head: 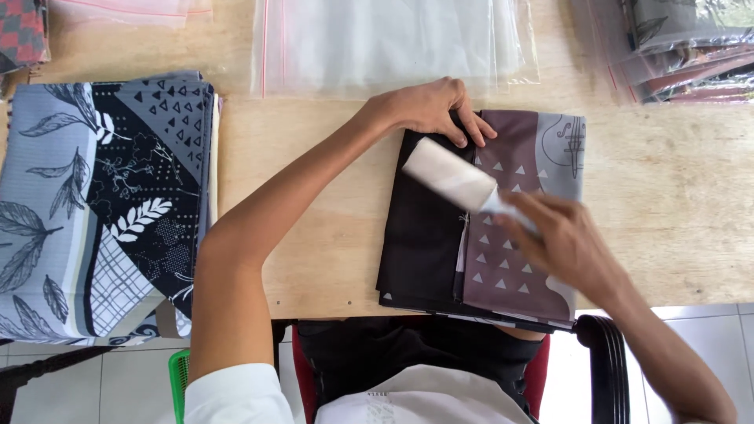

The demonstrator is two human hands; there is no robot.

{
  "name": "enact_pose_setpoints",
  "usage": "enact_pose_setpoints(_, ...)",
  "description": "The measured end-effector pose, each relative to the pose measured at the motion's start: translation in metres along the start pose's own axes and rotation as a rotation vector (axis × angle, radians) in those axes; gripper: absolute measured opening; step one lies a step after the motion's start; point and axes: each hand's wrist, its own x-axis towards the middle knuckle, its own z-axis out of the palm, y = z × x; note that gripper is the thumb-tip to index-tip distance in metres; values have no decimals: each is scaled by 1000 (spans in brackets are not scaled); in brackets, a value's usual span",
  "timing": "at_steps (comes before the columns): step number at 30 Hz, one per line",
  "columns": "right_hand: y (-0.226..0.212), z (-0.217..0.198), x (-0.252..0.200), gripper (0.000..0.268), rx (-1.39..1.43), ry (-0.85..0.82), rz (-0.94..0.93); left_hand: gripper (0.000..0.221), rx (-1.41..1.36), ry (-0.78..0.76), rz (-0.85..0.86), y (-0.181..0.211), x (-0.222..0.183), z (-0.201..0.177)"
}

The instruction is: Cleaning a piece of fabric with a lint roller, folding it, and placing it into a plastic bag.

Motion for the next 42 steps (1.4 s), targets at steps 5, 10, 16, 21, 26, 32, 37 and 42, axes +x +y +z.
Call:
enact_pose_setpoints(5,-2,4,9,26,79,-42,-56,30,19,6,35,-1,-2,-4)
enact_pose_setpoints(10,-6,-2,8,18,152,-110,-145,33,63,2,74,-7,-3,-3)
enact_pose_setpoints(16,2,1,10,18,144,62,-123,32,112,-24,89,-13,1,-4)
enact_pose_setpoints(21,-38,18,-17,19,268,-181,-385,30,65,0,100,-8,-2,-3)
enact_pose_setpoints(26,-19,4,2,24,47,12,-327,32,79,-8,140,-16,2,-1)
enact_pose_setpoints(32,-27,21,-4,19,30,41,-349,31,85,14,162,-9,-1,-3)
enact_pose_setpoints(37,-57,8,-6,33,275,-252,-456,24,-6,9,-21,3,0,-4)
enact_pose_setpoints(42,2,12,16,22,-43,89,-324,37,80,-63,-26,6,3,-8)
